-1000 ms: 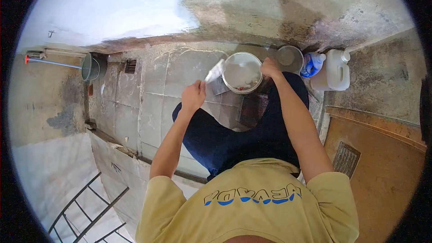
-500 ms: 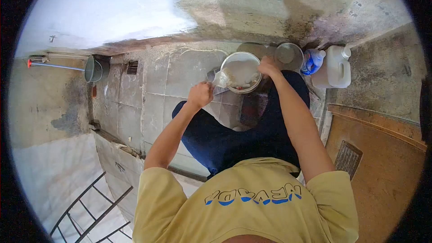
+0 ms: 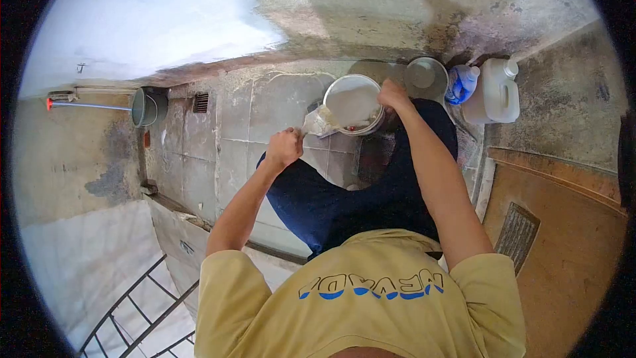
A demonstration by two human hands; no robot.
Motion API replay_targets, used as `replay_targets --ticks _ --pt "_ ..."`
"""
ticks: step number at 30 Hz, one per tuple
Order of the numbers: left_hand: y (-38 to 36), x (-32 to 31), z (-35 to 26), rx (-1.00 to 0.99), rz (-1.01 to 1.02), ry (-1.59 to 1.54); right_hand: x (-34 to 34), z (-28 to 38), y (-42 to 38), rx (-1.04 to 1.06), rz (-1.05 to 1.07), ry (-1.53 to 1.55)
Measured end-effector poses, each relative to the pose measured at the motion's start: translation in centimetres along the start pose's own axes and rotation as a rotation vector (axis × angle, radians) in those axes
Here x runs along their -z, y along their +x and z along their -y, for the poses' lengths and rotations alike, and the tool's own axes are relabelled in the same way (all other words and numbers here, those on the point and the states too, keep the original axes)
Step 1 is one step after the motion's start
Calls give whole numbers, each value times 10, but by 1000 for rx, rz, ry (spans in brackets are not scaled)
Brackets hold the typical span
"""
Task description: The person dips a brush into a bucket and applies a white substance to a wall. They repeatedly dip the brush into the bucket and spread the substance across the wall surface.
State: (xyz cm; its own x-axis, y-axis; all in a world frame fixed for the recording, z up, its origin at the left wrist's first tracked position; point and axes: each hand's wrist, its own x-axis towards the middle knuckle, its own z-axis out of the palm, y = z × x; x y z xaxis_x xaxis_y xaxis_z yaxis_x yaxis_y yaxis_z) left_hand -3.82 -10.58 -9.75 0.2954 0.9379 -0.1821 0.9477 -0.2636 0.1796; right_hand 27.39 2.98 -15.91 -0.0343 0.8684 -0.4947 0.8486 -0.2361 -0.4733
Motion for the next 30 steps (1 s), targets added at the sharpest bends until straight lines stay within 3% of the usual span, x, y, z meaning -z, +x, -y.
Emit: replay_targets --ticks 5,11,14,17,19,21,26,30 --pt "-13 7 7 -3 -16 57 0 2 -1 22 -2 18" --pt "-10 31 7 165 -52 102 -8 -2 0 51 -33 20" --pt "17 54 -4 79 -101 73 -3 -2 -10 108 5 65" --pt "58 76 -30 -70 26 249 4 3 -19 137 -29 128" --pt "87 79 -50 -333 81 467 0 0 -15 124 33 140" --pt "112 86 -77 -383 136 511 -4 -2 -14 164 23 123" --pt "164 63 -109 -564 254 600 -22 -16 0 205 -68 134" --pt "180 45 -120 -782 331 697 -13 -24 2 279 20 18"
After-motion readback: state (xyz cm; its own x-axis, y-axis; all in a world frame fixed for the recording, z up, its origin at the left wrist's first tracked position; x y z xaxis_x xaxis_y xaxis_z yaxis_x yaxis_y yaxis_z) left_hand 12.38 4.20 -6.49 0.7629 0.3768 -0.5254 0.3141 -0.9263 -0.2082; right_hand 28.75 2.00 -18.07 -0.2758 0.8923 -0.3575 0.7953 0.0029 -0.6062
